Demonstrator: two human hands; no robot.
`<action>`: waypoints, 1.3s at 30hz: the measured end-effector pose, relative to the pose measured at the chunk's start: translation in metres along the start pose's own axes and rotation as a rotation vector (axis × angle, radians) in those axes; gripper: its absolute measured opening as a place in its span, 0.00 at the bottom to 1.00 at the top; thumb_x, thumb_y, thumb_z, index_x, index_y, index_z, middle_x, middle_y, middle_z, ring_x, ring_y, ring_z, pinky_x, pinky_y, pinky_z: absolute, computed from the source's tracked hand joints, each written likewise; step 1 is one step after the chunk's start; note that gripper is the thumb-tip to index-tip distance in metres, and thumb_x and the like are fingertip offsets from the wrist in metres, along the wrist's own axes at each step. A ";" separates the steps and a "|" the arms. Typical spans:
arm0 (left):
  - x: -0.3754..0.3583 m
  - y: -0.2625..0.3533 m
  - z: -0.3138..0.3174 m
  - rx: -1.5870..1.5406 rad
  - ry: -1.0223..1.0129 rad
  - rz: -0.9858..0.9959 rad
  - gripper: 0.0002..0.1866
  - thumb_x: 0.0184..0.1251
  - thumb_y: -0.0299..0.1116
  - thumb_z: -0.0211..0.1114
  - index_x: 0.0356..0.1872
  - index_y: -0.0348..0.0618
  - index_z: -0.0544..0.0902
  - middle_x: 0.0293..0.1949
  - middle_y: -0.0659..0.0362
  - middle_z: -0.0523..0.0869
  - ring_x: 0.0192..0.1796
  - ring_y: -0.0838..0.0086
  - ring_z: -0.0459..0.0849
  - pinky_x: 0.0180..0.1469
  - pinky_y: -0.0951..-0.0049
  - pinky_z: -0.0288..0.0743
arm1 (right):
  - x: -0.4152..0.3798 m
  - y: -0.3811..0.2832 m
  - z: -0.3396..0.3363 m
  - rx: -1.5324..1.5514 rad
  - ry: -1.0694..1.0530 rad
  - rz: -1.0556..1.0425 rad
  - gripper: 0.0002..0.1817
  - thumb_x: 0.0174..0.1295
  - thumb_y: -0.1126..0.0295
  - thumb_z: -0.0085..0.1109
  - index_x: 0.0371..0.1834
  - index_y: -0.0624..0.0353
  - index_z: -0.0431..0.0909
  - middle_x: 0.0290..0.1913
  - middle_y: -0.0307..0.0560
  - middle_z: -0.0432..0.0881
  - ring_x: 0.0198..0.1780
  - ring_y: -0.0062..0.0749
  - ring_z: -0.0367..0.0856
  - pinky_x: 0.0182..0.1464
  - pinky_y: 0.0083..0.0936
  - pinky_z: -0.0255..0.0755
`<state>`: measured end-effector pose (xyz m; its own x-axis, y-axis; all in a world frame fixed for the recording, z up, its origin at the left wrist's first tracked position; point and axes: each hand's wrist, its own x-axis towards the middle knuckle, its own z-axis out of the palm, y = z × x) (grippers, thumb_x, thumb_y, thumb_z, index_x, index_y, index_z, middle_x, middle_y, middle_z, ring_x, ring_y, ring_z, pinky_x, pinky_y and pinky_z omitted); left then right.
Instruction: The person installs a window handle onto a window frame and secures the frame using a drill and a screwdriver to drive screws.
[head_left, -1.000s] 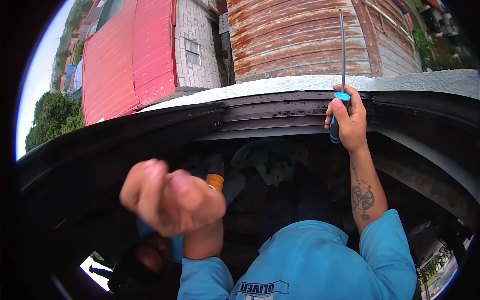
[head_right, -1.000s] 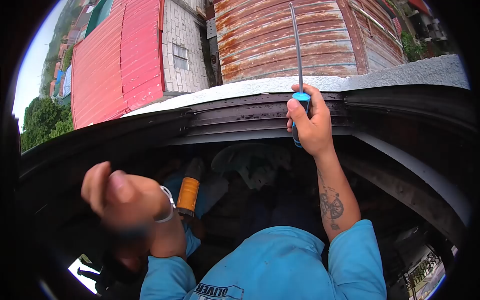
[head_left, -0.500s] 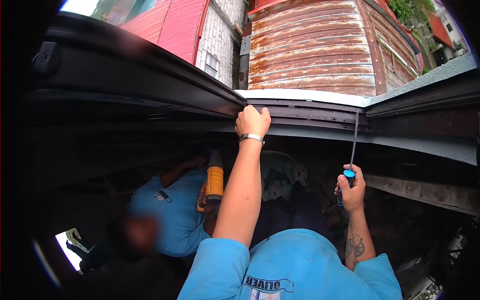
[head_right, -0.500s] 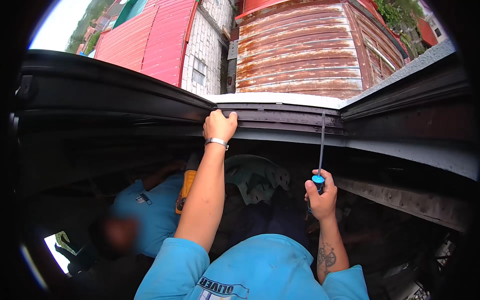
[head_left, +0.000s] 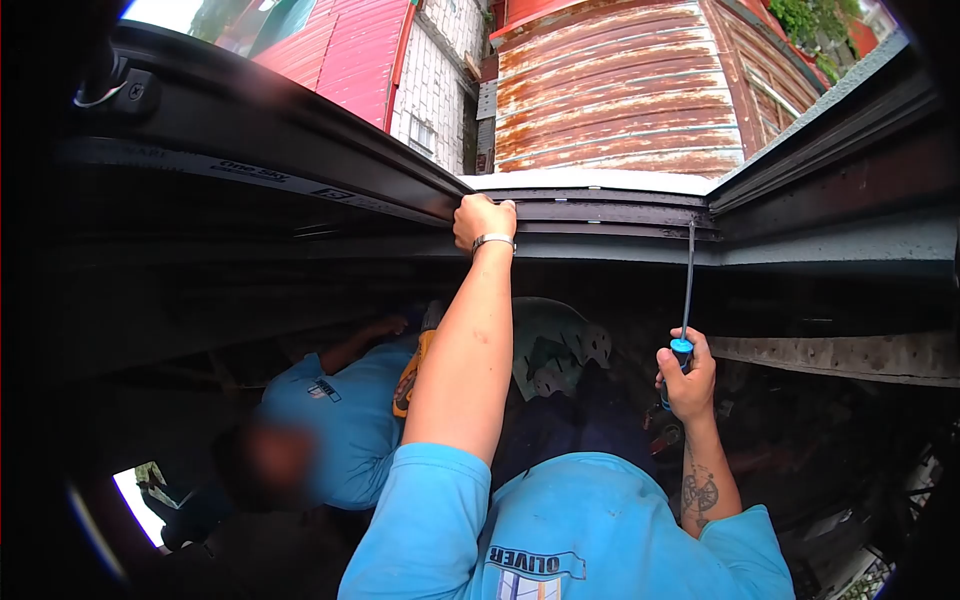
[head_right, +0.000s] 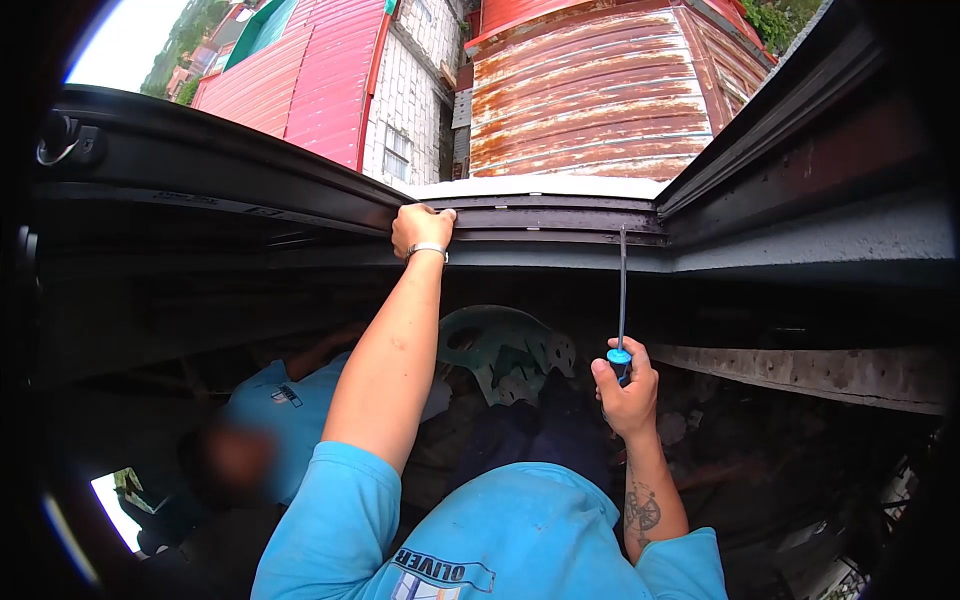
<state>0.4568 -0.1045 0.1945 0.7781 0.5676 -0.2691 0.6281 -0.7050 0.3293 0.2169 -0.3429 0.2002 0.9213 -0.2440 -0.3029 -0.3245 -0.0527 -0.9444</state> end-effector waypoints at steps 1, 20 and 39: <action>0.001 0.001 0.000 -0.004 0.005 0.005 0.12 0.48 0.39 0.72 0.33 0.46 0.87 0.39 0.50 0.87 0.45 0.55 0.86 0.47 0.59 0.80 | -0.002 0.000 -0.001 -0.007 0.002 -0.004 0.17 0.60 0.67 0.60 0.49 0.64 0.71 0.21 0.37 0.76 0.20 0.17 0.74 0.25 0.16 0.69; 0.003 -0.015 0.004 -0.062 -0.091 0.177 0.12 0.48 0.42 0.72 0.32 0.49 0.87 0.40 0.52 0.87 0.48 0.59 0.85 0.51 0.60 0.76 | -0.043 0.017 -0.009 -0.181 0.015 0.007 0.22 0.55 0.63 0.65 0.48 0.66 0.74 0.25 0.42 0.77 0.26 0.20 0.74 0.32 0.20 0.70; 0.008 -0.002 0.002 -0.132 -0.146 -0.039 0.16 0.42 0.42 0.78 0.35 0.53 0.89 0.44 0.56 0.87 0.49 0.63 0.85 0.54 0.62 0.76 | -0.061 0.025 -0.013 -0.205 0.030 0.023 0.22 0.55 0.62 0.65 0.48 0.65 0.75 0.27 0.45 0.80 0.28 0.25 0.77 0.34 0.22 0.72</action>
<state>0.4616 -0.0991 0.1896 0.7502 0.5190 -0.4097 0.6605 -0.6161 0.4291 0.1498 -0.3414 0.1971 0.9073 -0.2761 -0.3170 -0.3848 -0.2418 -0.8908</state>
